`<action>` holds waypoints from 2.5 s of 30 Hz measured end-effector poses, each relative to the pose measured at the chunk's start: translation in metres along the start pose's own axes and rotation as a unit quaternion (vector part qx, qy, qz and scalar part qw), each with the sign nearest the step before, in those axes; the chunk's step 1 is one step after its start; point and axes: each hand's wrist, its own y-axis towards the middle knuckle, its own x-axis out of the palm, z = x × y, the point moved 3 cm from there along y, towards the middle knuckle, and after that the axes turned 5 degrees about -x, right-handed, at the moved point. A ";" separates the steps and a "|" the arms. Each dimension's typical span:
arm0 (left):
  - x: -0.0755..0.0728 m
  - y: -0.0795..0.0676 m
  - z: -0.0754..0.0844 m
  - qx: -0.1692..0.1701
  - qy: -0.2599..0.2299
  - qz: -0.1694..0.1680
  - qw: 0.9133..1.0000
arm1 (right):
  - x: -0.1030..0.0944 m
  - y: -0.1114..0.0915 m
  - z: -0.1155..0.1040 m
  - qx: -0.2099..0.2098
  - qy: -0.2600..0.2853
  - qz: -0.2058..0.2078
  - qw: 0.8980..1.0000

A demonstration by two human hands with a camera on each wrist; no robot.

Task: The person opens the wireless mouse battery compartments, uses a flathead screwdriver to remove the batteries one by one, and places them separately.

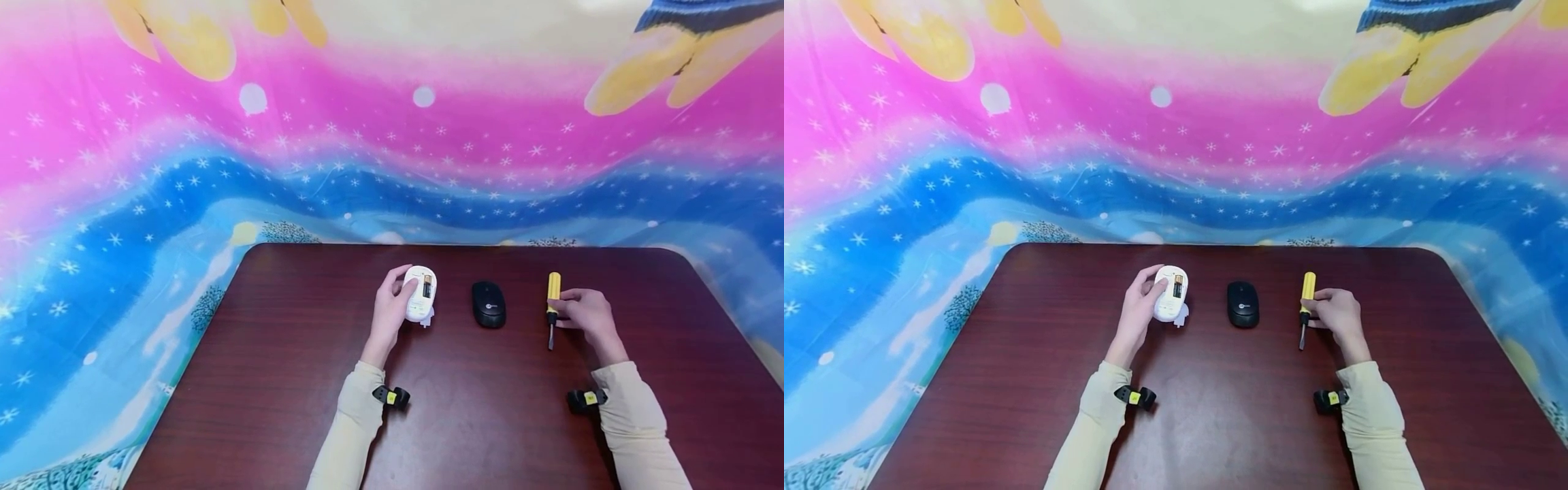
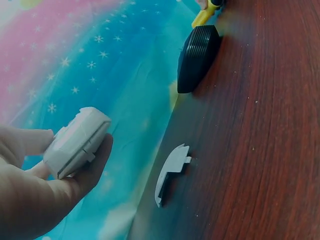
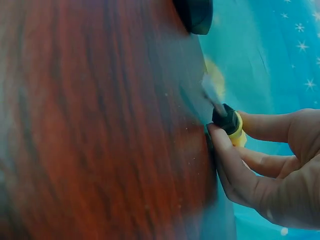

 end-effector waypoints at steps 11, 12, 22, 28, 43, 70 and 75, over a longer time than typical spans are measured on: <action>-0.002 0.001 -0.001 -0.028 0.007 0.018 0.999 | 0.006 0.006 -0.002 0.004 -0.040 0.002 0.999; -0.001 0.002 -0.001 -0.028 0.005 0.018 0.999 | 0.006 0.006 -0.002 0.002 -0.045 0.004 0.999; -0.001 0.001 -0.001 -0.030 -0.003 0.008 1.000 | 0.009 0.009 -0.006 -0.024 -0.119 0.010 0.993; -0.001 0.000 0.002 -0.025 0.001 0.008 1.000 | 0.009 0.001 -0.025 -0.075 -0.212 0.023 0.974; 0.004 0.000 0.001 -0.047 -0.004 -0.002 0.999 | 0.070 -0.017 -0.110 -0.235 -0.107 0.019 0.966; 0.008 -0.002 -0.001 -0.059 -0.001 -0.014 0.998 | 0.150 -0.014 -0.125 -0.265 0.052 -0.069 0.960; 0.008 -0.001 0.000 -0.059 0.008 -0.011 0.998 | 0.151 -0.013 -0.125 -0.264 0.049 -0.064 0.961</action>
